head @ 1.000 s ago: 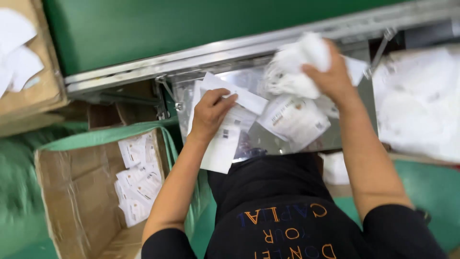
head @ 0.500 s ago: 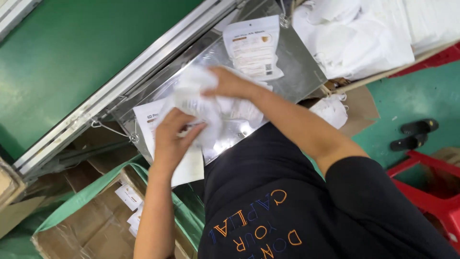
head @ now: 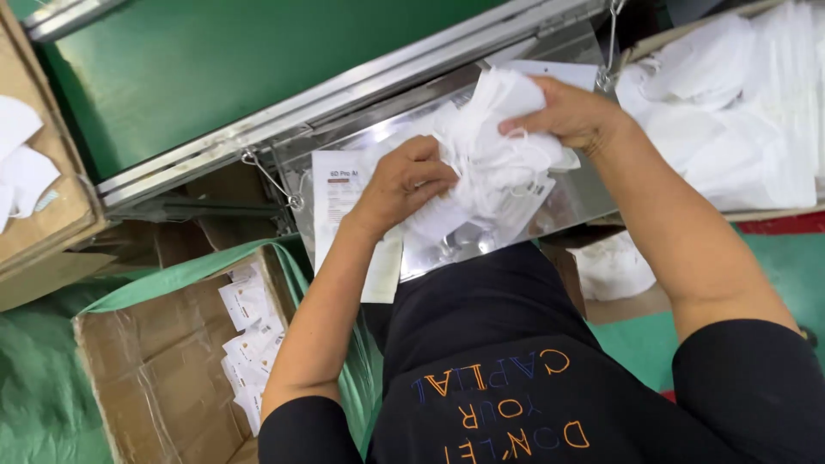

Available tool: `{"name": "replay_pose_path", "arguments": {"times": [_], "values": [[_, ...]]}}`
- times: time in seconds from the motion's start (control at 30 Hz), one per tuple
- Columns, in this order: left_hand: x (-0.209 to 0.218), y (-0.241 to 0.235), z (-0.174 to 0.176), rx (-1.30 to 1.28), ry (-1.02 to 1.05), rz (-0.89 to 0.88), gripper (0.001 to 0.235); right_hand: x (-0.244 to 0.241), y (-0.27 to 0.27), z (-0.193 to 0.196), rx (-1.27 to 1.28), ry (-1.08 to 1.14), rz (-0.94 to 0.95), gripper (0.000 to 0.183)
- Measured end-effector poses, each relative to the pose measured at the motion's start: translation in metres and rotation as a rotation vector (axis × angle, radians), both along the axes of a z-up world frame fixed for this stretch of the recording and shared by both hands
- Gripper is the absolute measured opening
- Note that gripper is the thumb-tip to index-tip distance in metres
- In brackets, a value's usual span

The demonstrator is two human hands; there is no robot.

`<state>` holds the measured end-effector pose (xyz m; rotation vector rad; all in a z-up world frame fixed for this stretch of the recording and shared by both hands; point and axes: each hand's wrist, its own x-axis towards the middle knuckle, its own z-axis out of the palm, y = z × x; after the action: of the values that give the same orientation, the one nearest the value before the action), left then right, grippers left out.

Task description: Packing several face masks into plastic retail bags at a packing station.

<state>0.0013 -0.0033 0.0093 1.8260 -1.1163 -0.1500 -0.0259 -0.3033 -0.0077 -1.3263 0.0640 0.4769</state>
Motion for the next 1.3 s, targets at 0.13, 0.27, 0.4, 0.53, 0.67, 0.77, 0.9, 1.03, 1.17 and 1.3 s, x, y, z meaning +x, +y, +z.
{"name": "replay_pose_path", "arguments": {"times": [0.13, 0.27, 0.4, 0.53, 0.67, 0.77, 0.9, 1.03, 1.17, 1.3], "values": [[-0.010, -0.009, 0.003, 0.063, 0.040, -0.035, 0.017, 0.018, 0.024, -0.001, -0.436, -0.284, 0.125, 0.055], [-0.015, -0.018, -0.012, 0.050, -0.075, 0.115, 0.014, 0.024, 0.075, 0.021, -1.190, -0.826, 0.057, 0.046], [-0.018, -0.002, -0.017, 0.041, -0.164, 0.241, 0.014, 0.045, 0.074, 0.049, -1.049, -0.746, 0.112, 0.056], [-0.031, 0.001, -0.018, -0.007, -0.133, 0.226, 0.016, 0.045, 0.053, 0.034, -0.525, -0.272, 0.349, 0.064], [-0.034, 0.002, -0.021, -0.008, -0.159, 0.194, 0.018, 0.029, 0.055, 0.020, -0.389, -0.094, 0.220, 0.052], [-0.031, 0.009, -0.016, 0.022, -0.185, 0.180, 0.018, 0.022, 0.041, 0.019, -0.749, -0.721, 0.346, 0.075], [-0.024, -0.003, 0.016, -0.028, -0.283, 0.188, 0.025, 0.009, 0.028, 0.012, -0.305, -0.090, 0.369, 0.068], [-0.002, -0.010, 0.038, -0.058, -0.133, 0.364, 0.075, 0.004, 0.042, 0.013, -0.381, -0.386, 0.333, 0.051], [0.002, 0.013, 0.003, 0.076, 0.326, 0.349, 0.075, 0.009, 0.041, 0.018, -0.509, -0.262, 0.438, 0.042], [-0.009, 0.016, -0.030, 0.094, 0.437, 0.368, 0.063, 0.000, 0.037, -0.007, -0.594, -0.321, 0.379, 0.036]]}}
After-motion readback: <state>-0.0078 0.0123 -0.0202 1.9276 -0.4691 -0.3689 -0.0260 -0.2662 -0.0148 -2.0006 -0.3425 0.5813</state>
